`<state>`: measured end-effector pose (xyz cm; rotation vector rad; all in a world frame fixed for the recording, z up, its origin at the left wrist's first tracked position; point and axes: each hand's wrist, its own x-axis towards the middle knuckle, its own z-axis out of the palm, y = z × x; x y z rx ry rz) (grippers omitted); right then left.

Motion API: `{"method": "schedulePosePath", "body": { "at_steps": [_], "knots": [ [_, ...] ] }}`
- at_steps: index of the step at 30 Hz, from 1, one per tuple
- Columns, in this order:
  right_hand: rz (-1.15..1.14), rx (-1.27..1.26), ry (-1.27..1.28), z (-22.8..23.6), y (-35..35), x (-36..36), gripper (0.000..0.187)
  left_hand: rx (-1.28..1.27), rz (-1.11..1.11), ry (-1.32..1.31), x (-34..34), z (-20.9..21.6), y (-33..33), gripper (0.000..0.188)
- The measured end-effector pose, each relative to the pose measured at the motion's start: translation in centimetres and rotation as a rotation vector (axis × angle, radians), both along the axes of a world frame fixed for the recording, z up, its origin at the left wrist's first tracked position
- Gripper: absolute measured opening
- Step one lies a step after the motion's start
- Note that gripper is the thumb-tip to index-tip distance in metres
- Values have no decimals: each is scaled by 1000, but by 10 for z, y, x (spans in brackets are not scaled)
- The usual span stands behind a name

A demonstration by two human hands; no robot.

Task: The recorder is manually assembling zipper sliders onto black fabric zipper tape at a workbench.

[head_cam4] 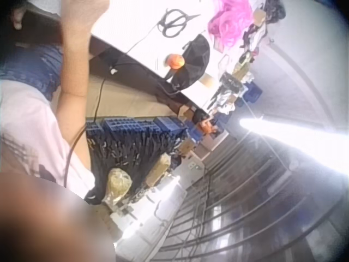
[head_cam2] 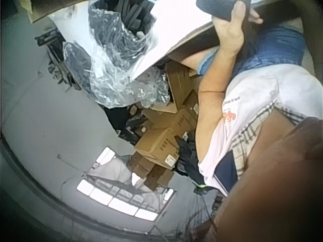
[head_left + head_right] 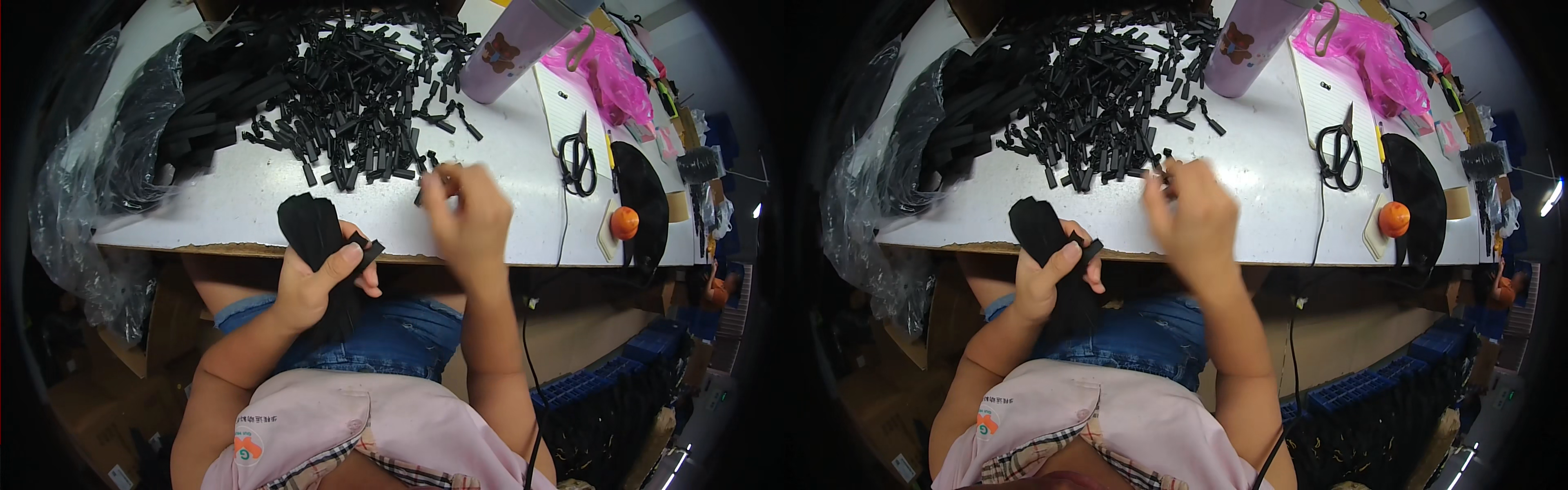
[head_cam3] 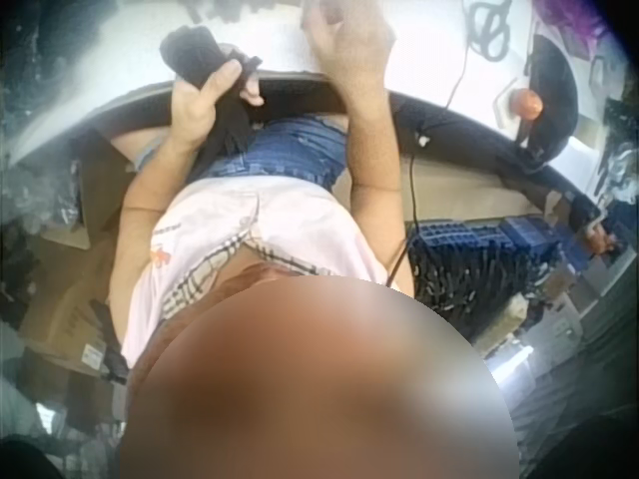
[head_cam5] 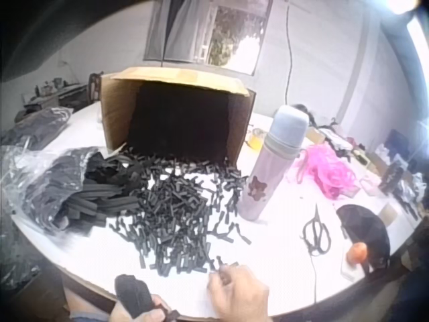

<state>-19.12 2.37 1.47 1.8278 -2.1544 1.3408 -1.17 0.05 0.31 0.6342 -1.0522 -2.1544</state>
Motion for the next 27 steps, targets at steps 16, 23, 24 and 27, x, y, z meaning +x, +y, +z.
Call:
{"method": "schedulePosePath", "body": {
  "at_steps": [16, 23, 24, 27],
  "knots": [
    [34, 573, -71, 21, -24, -42, 12, -279, 158, -188, -1, -9, 0, 16],
    [156, 503, -177, 18, -25, -43, 11, -284, 156, -236, 0, -7, 0, 16],
    [196, 533, -153, 17, -26, -43, 11, -240, 164, -224, -4, -9, 3, 17],
    [156, 539, 61, 24, -22, -35, 11, -252, 183, -239, -5, -15, 4, 19]
  ]
}}
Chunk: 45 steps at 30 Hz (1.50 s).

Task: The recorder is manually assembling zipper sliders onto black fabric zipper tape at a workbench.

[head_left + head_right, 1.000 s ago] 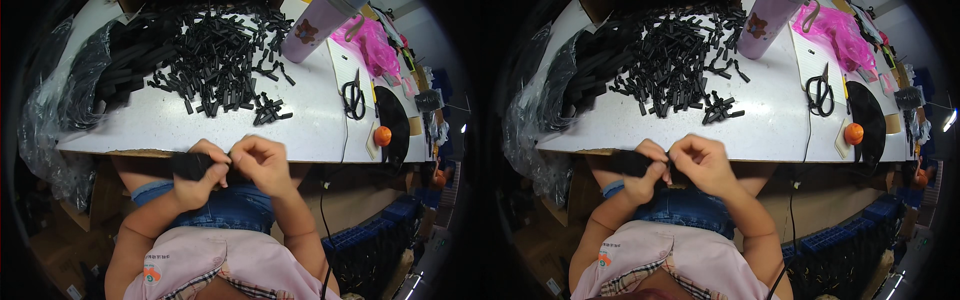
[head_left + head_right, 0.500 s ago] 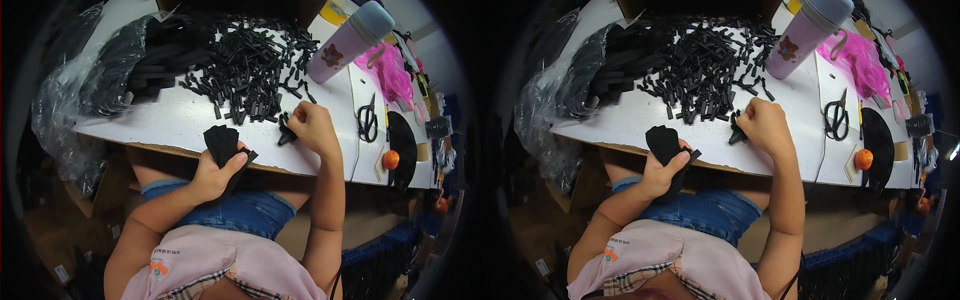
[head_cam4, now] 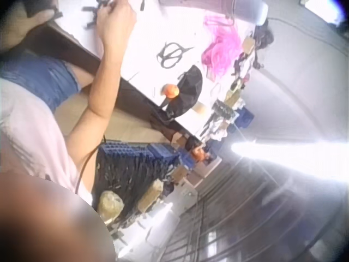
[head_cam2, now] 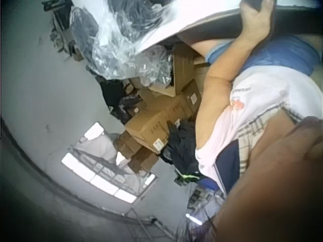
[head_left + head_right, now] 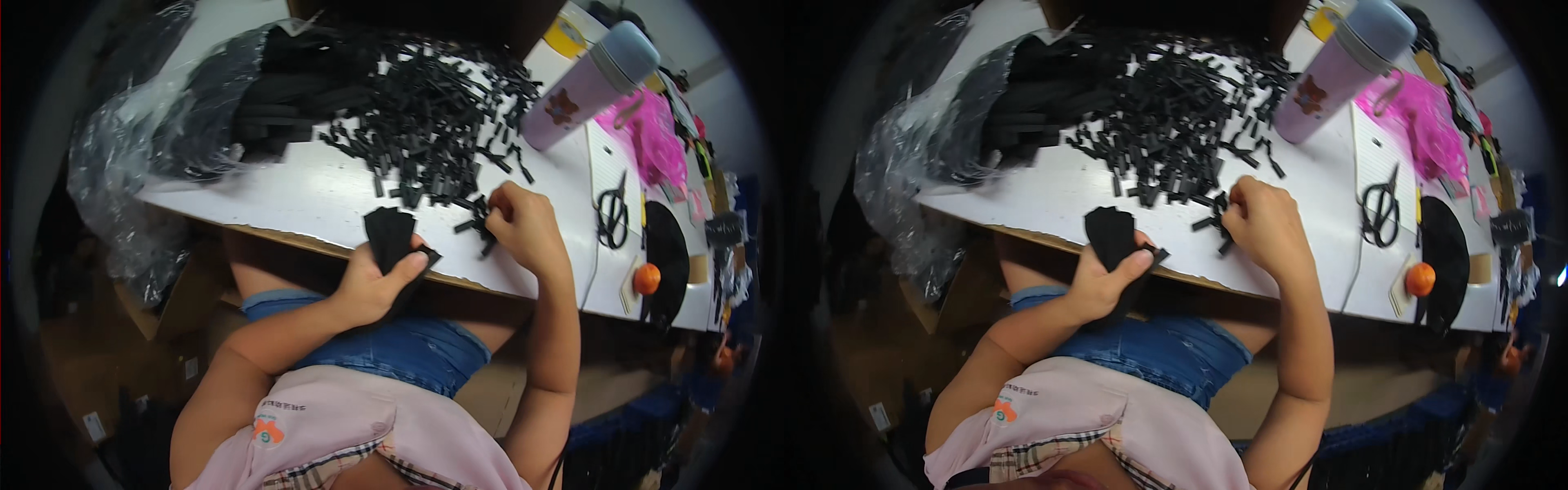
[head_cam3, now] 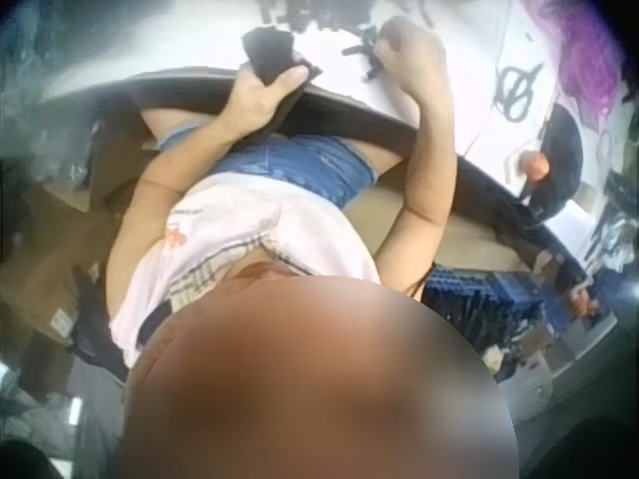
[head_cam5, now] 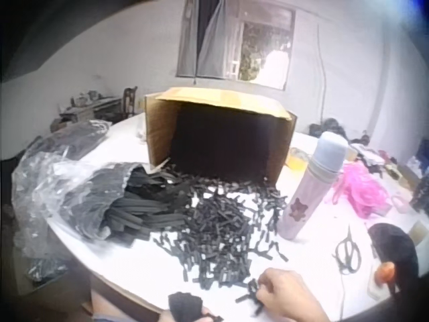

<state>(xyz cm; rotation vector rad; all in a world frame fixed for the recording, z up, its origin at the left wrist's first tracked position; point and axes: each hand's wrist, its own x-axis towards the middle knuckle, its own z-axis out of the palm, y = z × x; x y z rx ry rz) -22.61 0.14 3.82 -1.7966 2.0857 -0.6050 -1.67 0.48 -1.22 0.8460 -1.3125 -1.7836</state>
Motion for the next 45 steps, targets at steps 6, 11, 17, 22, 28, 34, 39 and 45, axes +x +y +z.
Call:
{"method": "schedulePosePath", "body": {
  "at_steps": [6, 11, 17, 22, 28, 34, 39, 45],
  "knots": [
    [-58, -34, -157, -9, 5, -17, 13, 1, -56, 49, 0, 4, -1, 18],
    [-149, -244, -1054, -10, 23, 14, 8, 84, -57, 52, -1, 13, -2, 11],
    [42, -440, -905, -21, 47, 64, 11, -130, -13, 112, -9, 16, -4, 5],
    [88, -491, -768, -19, 51, 62, 13, -183, -61, 80, -6, 13, -4, 6],
    [238, -615, -412, -18, 52, 64, 15, -145, -77, 30, -1, 9, -4, 6],
    [-71, -461, -850, -29, 61, 84, 11, -145, 40, 137, -4, 14, 0, 15],
    [-92, -450, -1158, -32, 59, 92, 10, -157, -27, 154, 0, 12, -1, 19],
    [-49, -399, -1268, -35, 58, 92, 9, -118, -34, 122, 2, 14, -3, 19]
  ]
}}
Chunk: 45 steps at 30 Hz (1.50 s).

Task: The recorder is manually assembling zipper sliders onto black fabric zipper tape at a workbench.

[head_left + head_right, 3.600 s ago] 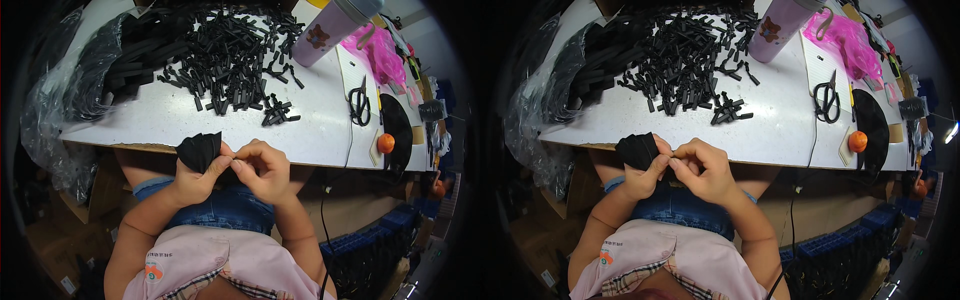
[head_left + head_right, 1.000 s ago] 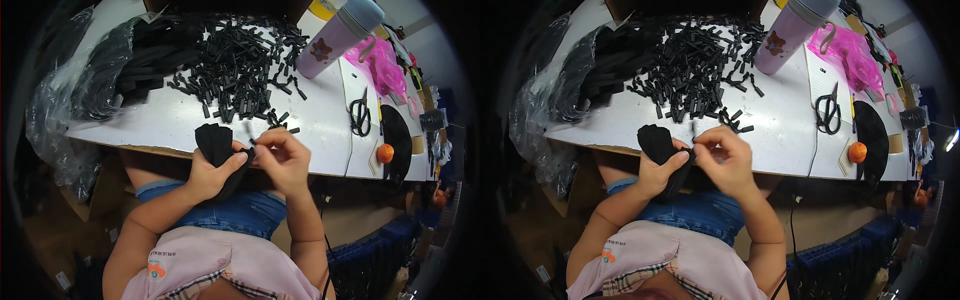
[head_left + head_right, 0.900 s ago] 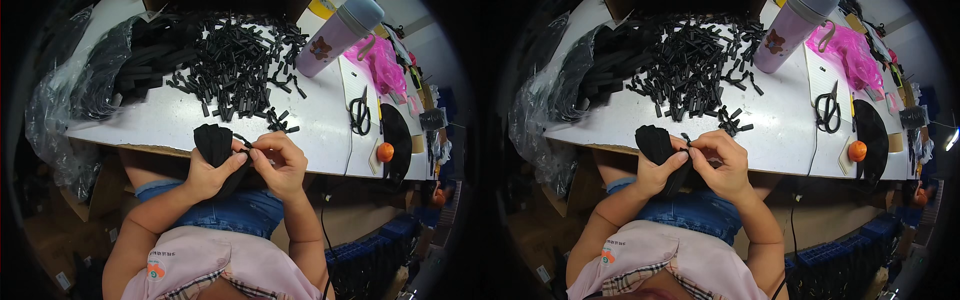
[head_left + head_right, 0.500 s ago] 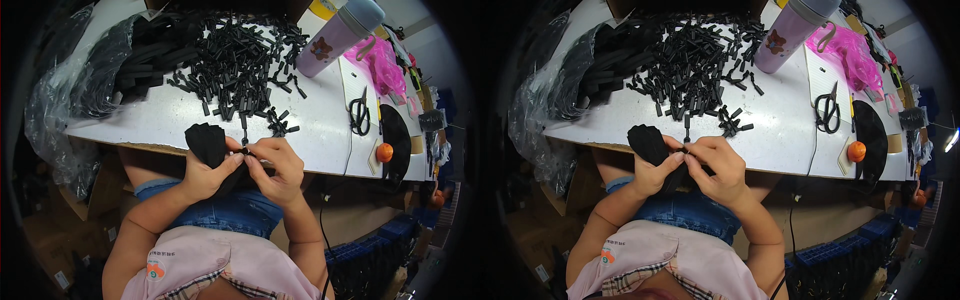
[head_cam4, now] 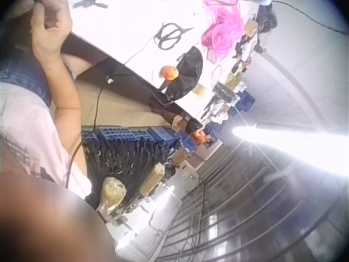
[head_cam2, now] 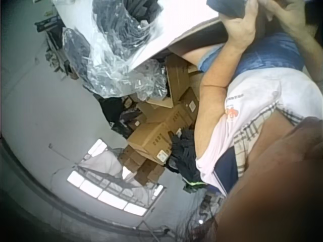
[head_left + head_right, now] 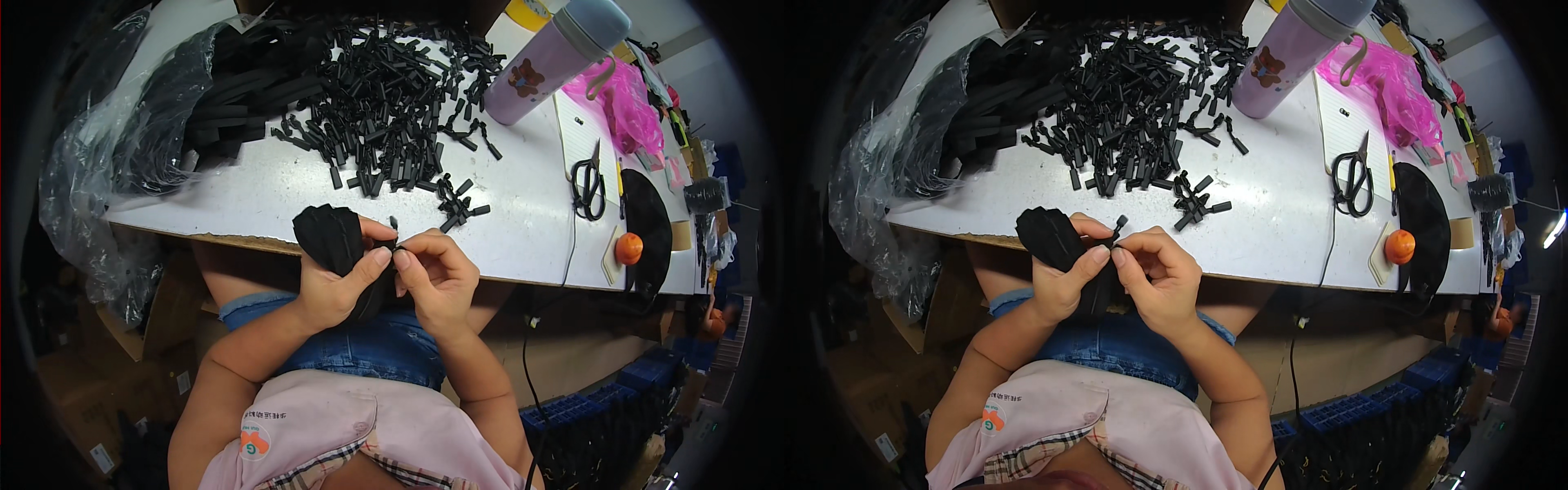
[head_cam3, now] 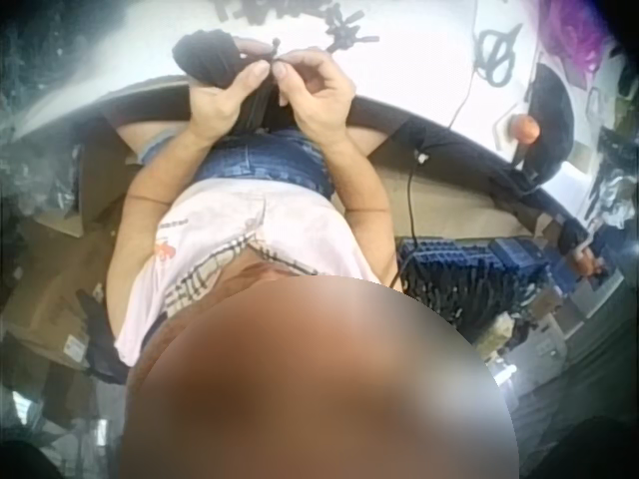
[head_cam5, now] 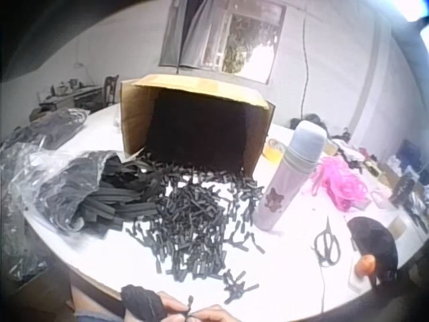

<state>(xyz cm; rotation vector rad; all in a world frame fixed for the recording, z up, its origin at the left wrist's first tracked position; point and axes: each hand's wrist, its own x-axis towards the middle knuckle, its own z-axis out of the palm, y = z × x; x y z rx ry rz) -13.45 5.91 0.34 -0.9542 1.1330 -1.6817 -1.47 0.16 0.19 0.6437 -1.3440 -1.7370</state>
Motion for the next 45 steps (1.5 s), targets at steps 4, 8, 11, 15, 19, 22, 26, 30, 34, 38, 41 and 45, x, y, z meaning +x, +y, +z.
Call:
{"method": "schedulePosePath", "body": {
  "at_steps": [4, 8, 11, 15, 19, 22, 26, 30, 34, 38, 41, 45],
  "knots": [
    [7, 0, -65, -2, 0, 1, 8, 6, -1, 36, -1, 1, 0, 20],
    [216, 142, -325, 3, 1, -13, 7, 240, -93, 2, 4, 11, -4, 18],
    [363, 298, -338, 11, -2, -29, 8, 20, -178, -16, 7, 6, -11, 17],
    [392, 372, -345, 16, -4, -30, 9, 3, -154, -24, 5, 8, -10, 17],
    [99, 206, -115, 11, 1, -4, 8, 58, -79, -7, 0, 6, -7, 17],
    [53, 59, 91, -1, 2, -3, 6, 79, -51, -17, 0, 10, -3, 16],
    [173, 123, 39, -1, 4, -10, 7, 16, -59, -38, 0, 17, -3, 15],
    [217, 142, -105, 0, 5, -11, 8, -4, -144, -160, 7, 11, -6, 16],
    [-16, -145, 384, -8, 3, -8, 7, 35, -140, -53, 5, 9, -8, 14],
    [-52, -35, 327, 7, -2, -10, 9, 122, -113, -33, 3, 6, -6, 11],
    [218, 121, 145, 9, -4, -22, 12, 23, -89, -71, 4, 4, -6, 11],
    [456, 170, 596, 6, 1, -22, 16, 126, -105, -91, 4, 8, -14, 14]
  ]
}}
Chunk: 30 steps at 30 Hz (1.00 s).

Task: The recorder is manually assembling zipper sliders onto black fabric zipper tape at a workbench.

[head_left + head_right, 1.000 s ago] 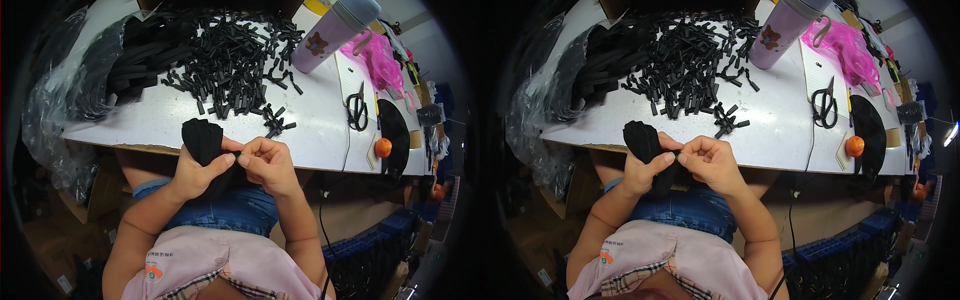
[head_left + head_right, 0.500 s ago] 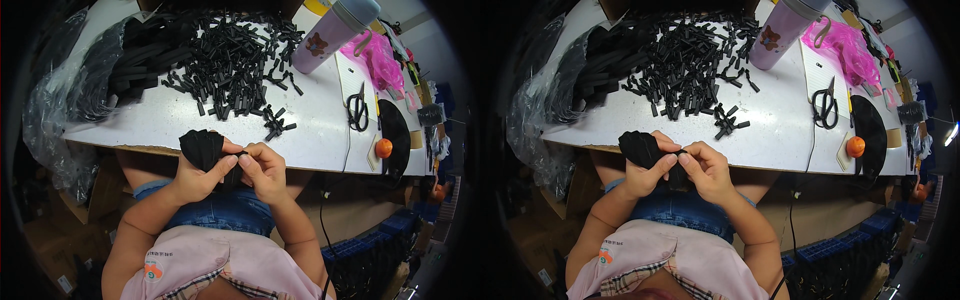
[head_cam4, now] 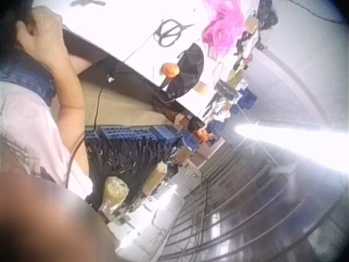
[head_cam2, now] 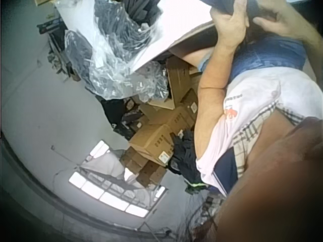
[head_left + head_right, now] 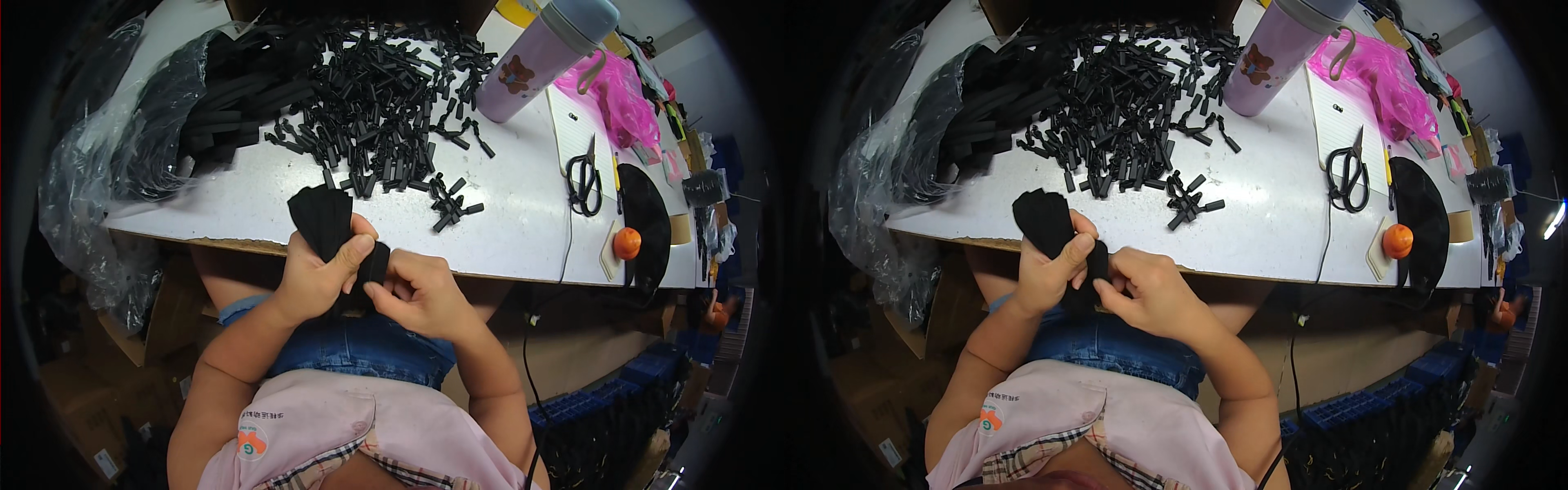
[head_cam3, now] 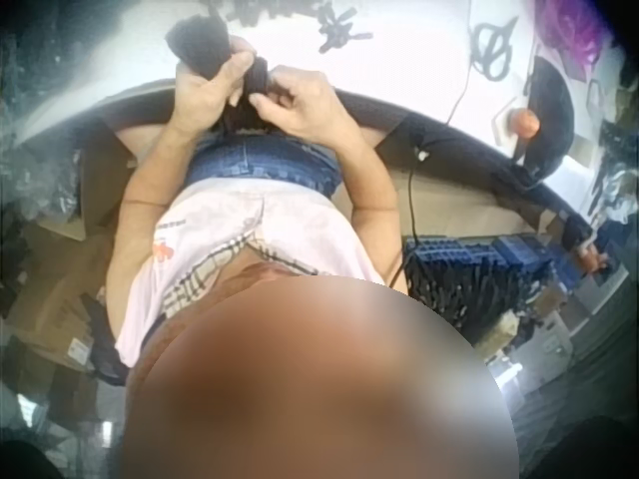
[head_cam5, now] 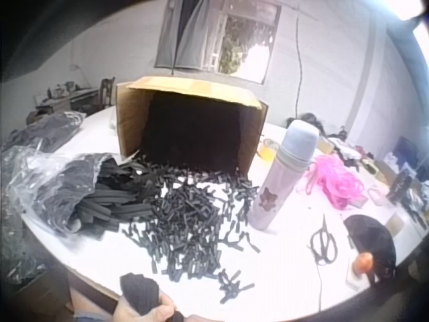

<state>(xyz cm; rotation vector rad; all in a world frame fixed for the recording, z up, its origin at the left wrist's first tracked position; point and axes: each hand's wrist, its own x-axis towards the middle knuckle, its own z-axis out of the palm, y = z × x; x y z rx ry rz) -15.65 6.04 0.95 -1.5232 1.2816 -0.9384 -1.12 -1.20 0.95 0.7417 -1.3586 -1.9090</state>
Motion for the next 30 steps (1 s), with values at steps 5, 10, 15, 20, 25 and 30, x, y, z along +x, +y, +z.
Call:
{"method": "schedulePosePath", "body": {
  "at_steps": [5, 10, 15, 20, 25, 30],
  "knots": [
    [-403, -484, 201, 10, -10, 16, 20, 48, -118, -153, 3, 2, -1, 25],
    [-326, -730, 157, -5, -18, 14, 14, -203, -154, -126, 1, -3, 1, 31],
    [-391, -446, -48, 1, -2, 9, 8, -52, -146, -53, 7, 1, 2, 26],
    [-435, -342, -229, -4, -1, 11, 6, 24, -57, 101, 3, -4, 9, 12],
    [-367, -304, -275, -9, -1, 10, 4, -339, 58, 6, 0, -5, 12, 5],
    [-312, 202, -766, 2, 1, 7, 9, -723, 139, -8, 0, -13, 15, 9]
  ]
}}
